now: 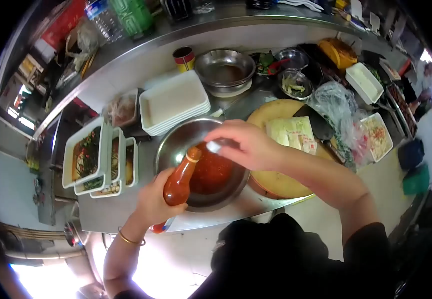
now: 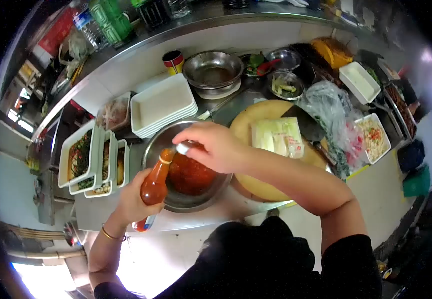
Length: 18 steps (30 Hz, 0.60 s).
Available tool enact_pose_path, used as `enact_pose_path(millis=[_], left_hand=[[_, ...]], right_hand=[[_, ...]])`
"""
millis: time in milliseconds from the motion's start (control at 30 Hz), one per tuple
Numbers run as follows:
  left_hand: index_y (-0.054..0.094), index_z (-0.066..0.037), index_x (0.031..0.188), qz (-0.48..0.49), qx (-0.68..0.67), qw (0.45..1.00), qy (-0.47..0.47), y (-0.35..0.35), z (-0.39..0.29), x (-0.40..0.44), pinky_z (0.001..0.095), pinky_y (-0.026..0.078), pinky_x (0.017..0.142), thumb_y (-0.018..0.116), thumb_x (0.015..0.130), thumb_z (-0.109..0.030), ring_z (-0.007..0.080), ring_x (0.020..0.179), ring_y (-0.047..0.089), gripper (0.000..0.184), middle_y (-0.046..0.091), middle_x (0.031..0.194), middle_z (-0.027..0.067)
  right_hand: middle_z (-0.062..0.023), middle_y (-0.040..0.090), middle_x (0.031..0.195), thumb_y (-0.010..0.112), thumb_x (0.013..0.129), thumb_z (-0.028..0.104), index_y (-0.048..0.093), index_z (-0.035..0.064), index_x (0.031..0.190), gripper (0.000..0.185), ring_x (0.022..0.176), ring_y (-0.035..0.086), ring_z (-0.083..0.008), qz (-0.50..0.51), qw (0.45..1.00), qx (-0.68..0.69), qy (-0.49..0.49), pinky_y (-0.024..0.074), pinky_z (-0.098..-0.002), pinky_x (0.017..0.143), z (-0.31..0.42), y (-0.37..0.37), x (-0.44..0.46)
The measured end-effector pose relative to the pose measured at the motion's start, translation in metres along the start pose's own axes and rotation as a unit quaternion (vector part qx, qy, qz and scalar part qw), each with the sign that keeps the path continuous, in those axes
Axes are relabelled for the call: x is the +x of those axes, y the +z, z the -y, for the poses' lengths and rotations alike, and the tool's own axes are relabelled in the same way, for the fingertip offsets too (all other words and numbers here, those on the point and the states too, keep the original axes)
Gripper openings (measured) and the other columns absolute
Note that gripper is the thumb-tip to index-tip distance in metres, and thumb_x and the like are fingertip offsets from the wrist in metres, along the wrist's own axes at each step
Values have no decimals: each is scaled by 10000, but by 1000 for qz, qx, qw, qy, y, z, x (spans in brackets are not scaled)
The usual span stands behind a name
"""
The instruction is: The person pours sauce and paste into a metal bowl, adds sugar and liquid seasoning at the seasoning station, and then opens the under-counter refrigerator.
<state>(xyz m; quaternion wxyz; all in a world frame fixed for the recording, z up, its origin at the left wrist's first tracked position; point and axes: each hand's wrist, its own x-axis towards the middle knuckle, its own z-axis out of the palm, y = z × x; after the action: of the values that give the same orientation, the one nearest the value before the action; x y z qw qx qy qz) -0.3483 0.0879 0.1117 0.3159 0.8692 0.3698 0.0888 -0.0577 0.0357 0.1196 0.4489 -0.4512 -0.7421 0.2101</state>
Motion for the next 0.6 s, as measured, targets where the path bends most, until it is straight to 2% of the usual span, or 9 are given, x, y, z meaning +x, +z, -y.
enact_pose_path(millis=[100, 133, 233, 267, 367, 600], left_hand=[[470, -96, 1274, -45, 24, 998, 46, -4, -7, -4, 385, 515, 808, 819, 569, -228, 328, 943, 625, 797, 617, 1083, 153], [476, -93, 1268, -48, 24, 997, 47, -6, -10, -5, 381, 516, 805, 820, 567, -226, 326, 940, 626, 792, 617, 1083, 152], [482, -87, 1261, -64, 30, 996, 56, -5, -14, -4, 377, 521, 789, 820, 566, -225, 320, 911, 633, 786, 618, 1078, 145], [482, -92, 1262, -65, 30, 996, 56, -4, -13, -3, 378, 522, 784, 820, 565, -224, 321, 905, 635, 786, 619, 1080, 142], [484, -115, 1266, -66, 42, 995, 67, 4, -6, -1, 381, 528, 768, 816, 568, -227, 323, 896, 640, 781, 621, 1081, 131], [512, -159, 1258, -81, 94, 987, 100, 4, -18, -4, 379, 540, 733, 794, 592, -243, 306, 849, 654, 728, 627, 1060, 107]], right_hand=[[-120, 641, 952, 628, 807, 55, 631, 66, 1066, 260, 864, 611, -276, -19, 998, 63, -20, 491, -352, 753, 5, 7, 11], [-97, 647, 1007, 624, 811, 19, 616, 55, 1108, 299, 974, 598, -256, 20, 996, 80, 21, 473, -356, 857, 12, 2, 13], [-103, 650, 996, 621, 803, 12, 620, 61, 1100, 300, 961, 605, -270, 4, 998, 61, -9, 476, -363, 836, 14, 2, 18], [-108, 655, 975, 629, 786, 15, 626, 69, 1081, 300, 924, 614, -297, 4, 999, -18, -38, 482, -382, 801, 15, -4, 21], [-109, 660, 953, 642, 765, 22, 633, 78, 1064, 304, 885, 617, -314, -9, 992, -76, -96, 485, -400, 769, 12, -9, 27], [-82, 660, 941, 668, 762, 66, 667, 96, 1012, 251, 881, 609, -290, 137, 989, -38, -44, 476, -391, 783, 14, -8, 28]])
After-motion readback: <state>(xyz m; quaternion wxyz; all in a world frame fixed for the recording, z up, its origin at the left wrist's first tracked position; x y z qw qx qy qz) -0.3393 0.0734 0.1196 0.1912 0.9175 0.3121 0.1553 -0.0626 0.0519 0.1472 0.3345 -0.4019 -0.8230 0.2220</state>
